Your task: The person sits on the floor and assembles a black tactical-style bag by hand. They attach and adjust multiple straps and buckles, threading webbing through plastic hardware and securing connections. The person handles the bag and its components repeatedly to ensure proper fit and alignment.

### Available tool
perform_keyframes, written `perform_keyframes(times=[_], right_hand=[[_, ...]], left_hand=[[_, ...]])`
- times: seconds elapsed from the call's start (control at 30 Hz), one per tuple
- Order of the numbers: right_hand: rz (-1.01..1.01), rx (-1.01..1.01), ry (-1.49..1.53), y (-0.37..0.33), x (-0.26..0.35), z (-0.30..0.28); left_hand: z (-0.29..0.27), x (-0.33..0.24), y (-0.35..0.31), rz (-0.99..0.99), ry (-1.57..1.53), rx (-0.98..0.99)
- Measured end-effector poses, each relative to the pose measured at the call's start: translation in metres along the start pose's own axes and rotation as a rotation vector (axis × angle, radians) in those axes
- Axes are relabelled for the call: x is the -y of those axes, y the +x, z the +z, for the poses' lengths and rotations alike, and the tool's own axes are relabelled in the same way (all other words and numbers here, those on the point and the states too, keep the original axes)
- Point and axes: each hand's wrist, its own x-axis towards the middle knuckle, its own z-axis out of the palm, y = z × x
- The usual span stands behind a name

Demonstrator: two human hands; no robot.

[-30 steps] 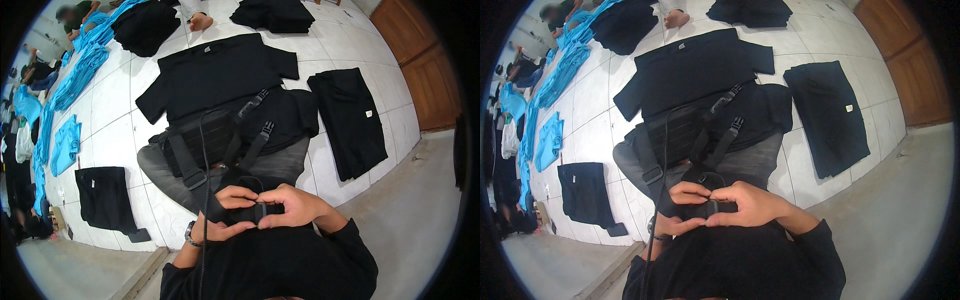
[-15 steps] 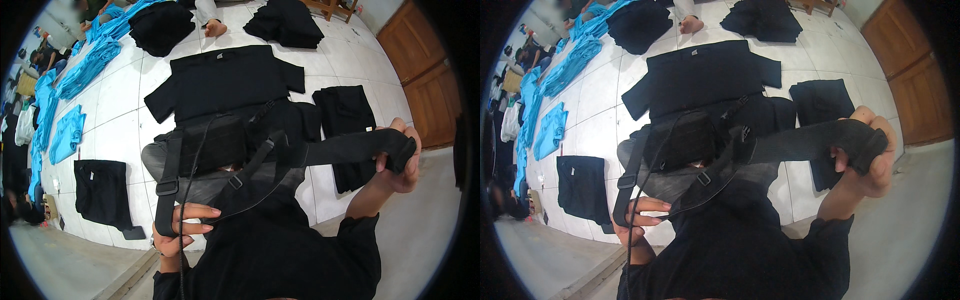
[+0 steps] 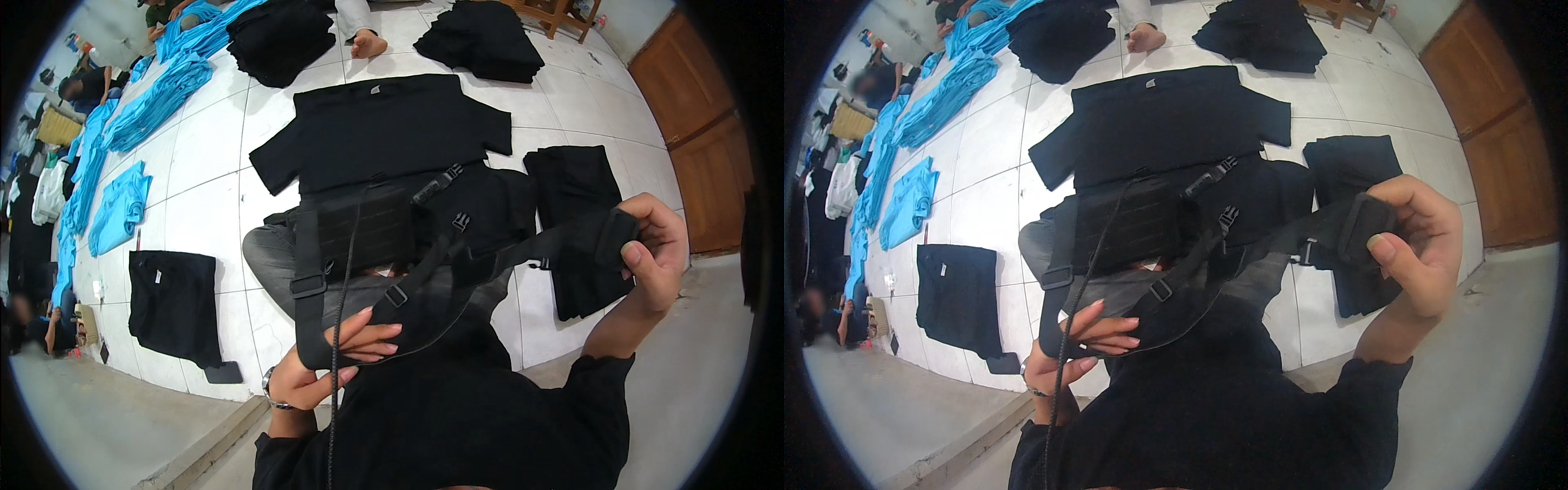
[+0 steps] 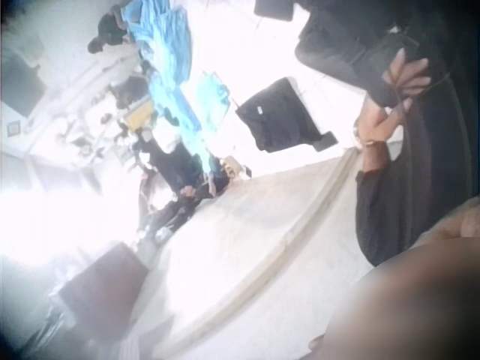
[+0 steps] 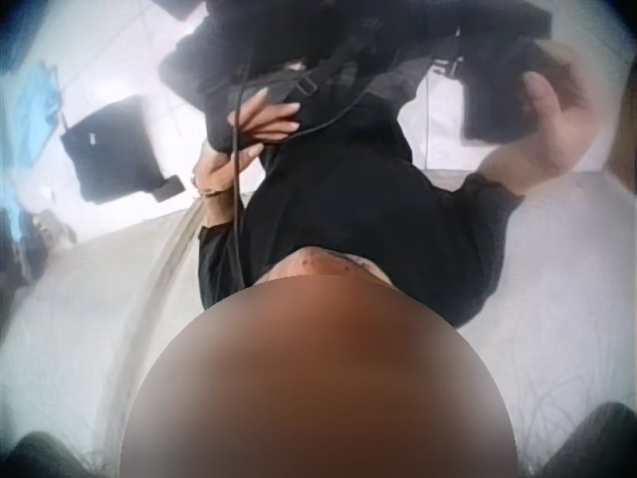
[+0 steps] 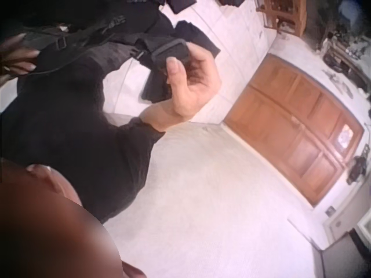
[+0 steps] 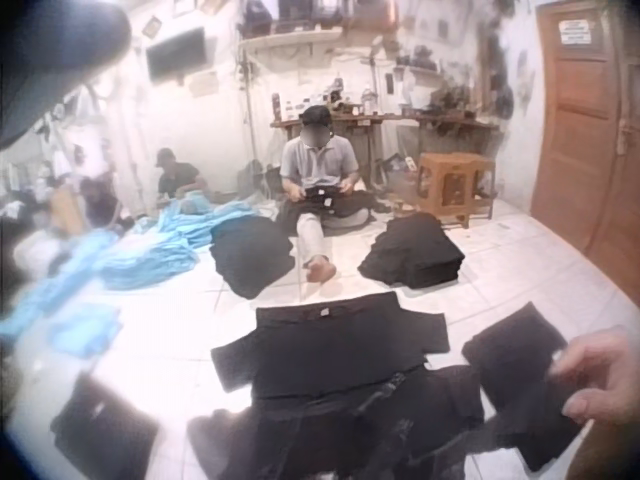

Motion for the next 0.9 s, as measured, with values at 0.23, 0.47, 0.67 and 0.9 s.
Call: perform_keyframes(times=[0.23, 0.47, 0.67, 0.9], right_hand=[[0.066, 0.071, 0.14, 0.003, 0.001, 0.011], [0.011, 0.218, 0.282, 0.011, 0.0, 0.015], [-0.009, 0.317, 0.315, 0.011, -0.01, 0.03], [0.021, 0.363, 0.331, 0.003, -0.022, 0.051]], left_hand=[[-0.006, 0.012, 0.008, -0.065, 0.086, 0.008], [-0.014, 0.04, 0.013, -0.024, 0.054, 0.04], [0.009, 0.077, 0.041, 0.124, 0.009, 0.079], [0.035, 0.085, 0.087, 0.293, 0.24, -0.027]])
